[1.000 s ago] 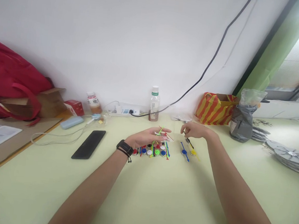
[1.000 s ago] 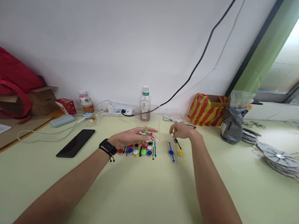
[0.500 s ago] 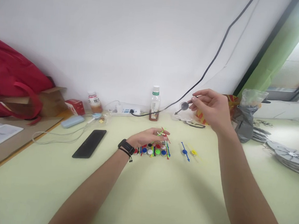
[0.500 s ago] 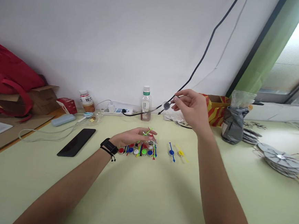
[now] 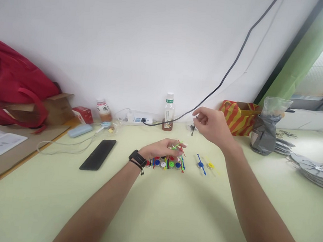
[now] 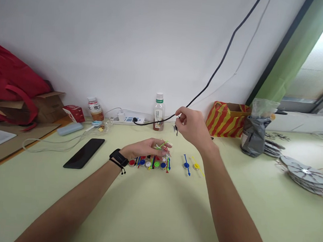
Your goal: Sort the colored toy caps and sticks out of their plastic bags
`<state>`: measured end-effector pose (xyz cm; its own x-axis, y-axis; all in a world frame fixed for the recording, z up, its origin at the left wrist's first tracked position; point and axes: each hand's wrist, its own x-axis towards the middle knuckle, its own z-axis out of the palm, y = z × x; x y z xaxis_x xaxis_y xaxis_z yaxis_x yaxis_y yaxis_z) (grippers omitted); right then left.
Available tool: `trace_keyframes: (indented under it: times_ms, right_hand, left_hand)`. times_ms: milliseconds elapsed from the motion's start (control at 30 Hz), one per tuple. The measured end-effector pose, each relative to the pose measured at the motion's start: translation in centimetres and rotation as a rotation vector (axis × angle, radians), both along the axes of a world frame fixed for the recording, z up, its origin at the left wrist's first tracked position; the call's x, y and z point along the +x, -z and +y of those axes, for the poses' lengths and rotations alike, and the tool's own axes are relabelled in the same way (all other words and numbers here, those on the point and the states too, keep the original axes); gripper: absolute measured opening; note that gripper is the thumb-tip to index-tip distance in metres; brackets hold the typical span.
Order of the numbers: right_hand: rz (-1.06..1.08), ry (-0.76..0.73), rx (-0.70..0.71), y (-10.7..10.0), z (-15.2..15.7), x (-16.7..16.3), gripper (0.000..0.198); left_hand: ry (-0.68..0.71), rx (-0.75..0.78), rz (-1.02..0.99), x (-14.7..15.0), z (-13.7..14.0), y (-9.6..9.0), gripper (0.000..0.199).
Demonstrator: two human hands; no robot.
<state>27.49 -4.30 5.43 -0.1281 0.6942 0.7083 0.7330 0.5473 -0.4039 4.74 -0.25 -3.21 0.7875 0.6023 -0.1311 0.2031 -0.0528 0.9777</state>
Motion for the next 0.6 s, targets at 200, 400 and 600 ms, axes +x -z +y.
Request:
trace_keyframes:
  times_ms: [200,400,600]
  right_hand:
    - [0.122,-0.043,-0.175,-0.8,-0.6,-0.2,0.010]
    - [0.216,-0.037,-0.322,-1.3,-1.0,0.1,0.013]
    - [0.214,0.154,-0.090,-1.3,-0.9,0.0,0.009]
  left_hand:
    - [-0.021,0.004,-0.002,0.1,0.2,0.5,0.061]
    - [0.017,0.007,-0.008,0.1,0.0,0.2,0.058]
    - [0.020,0.038,-0.043,0.2,0.0,0.3,0.056]
